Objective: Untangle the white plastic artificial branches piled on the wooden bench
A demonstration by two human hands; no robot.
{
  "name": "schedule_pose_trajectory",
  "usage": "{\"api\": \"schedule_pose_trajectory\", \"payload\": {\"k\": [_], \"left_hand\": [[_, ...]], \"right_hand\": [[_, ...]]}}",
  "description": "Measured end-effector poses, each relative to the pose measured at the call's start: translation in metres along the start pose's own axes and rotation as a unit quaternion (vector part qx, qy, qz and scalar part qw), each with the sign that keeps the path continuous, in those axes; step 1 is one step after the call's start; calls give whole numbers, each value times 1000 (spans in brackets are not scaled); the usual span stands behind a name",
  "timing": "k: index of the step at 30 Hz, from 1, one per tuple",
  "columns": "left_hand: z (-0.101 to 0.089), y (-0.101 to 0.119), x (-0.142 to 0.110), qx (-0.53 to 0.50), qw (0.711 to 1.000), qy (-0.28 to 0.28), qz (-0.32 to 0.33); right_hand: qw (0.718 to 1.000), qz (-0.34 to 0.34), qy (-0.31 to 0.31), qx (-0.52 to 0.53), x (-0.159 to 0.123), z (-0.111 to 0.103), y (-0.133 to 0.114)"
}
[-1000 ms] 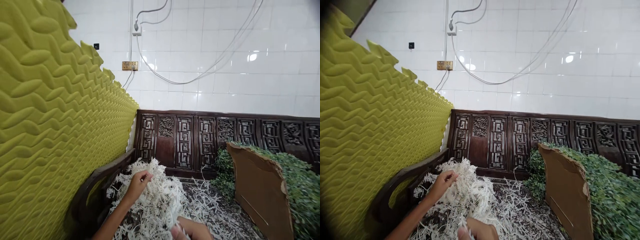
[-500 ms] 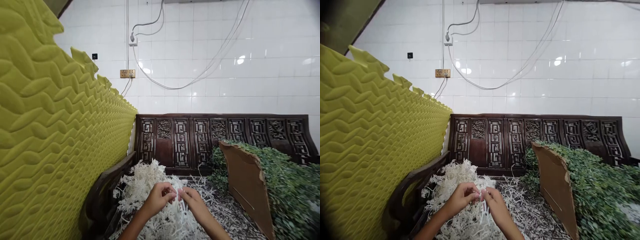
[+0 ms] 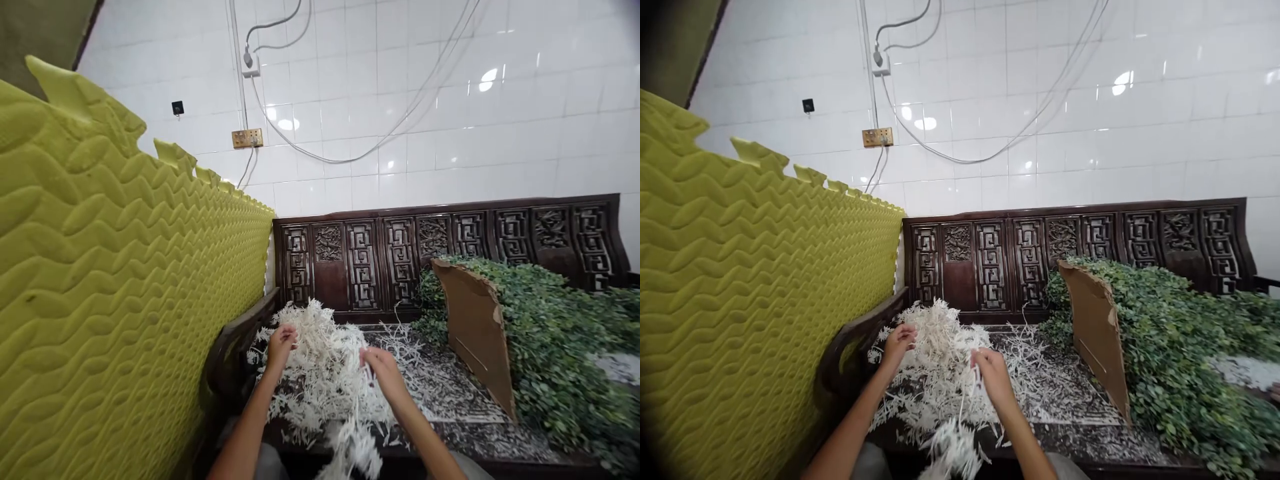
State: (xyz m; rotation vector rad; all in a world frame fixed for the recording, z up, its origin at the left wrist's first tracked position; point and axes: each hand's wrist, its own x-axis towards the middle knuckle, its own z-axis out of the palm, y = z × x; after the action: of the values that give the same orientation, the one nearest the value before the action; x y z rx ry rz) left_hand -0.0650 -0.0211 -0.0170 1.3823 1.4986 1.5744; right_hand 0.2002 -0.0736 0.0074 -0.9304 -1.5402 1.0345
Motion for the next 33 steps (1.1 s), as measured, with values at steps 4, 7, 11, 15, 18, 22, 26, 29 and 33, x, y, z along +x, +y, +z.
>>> {"api": "schedule_pose_trajectory", "payload": {"k": [4,7,11,15,18,22,26,29,33], "left_hand": [[5,-4,-17,89,994,-65,-9],[10,1,-31,140,983,-117,-1],[6,14,-44,170,966,-194,5],[5,33,-52,158,957,-243,22],[10,51,-58,130,955,-266,33],[24,69,-70,107,943,-313,47],[36,67,-81,111,932,-338,69],[44,53,-83,121,934,-328,78],[52,28,-84,134,943,-293,87]], "right_hand": [[997,43,48,53,0,-11,5],[992,75,61,85,-4,-11,9],[984,128,56,115,-5,-7,16],[971,168,49,161,0,-1,18],[962,178,43,202,1,0,16],[950,179,24,256,-4,2,10],[939,188,15,288,-9,6,9],[933,201,34,295,-9,7,13],[925,222,68,302,-9,2,17]]}}
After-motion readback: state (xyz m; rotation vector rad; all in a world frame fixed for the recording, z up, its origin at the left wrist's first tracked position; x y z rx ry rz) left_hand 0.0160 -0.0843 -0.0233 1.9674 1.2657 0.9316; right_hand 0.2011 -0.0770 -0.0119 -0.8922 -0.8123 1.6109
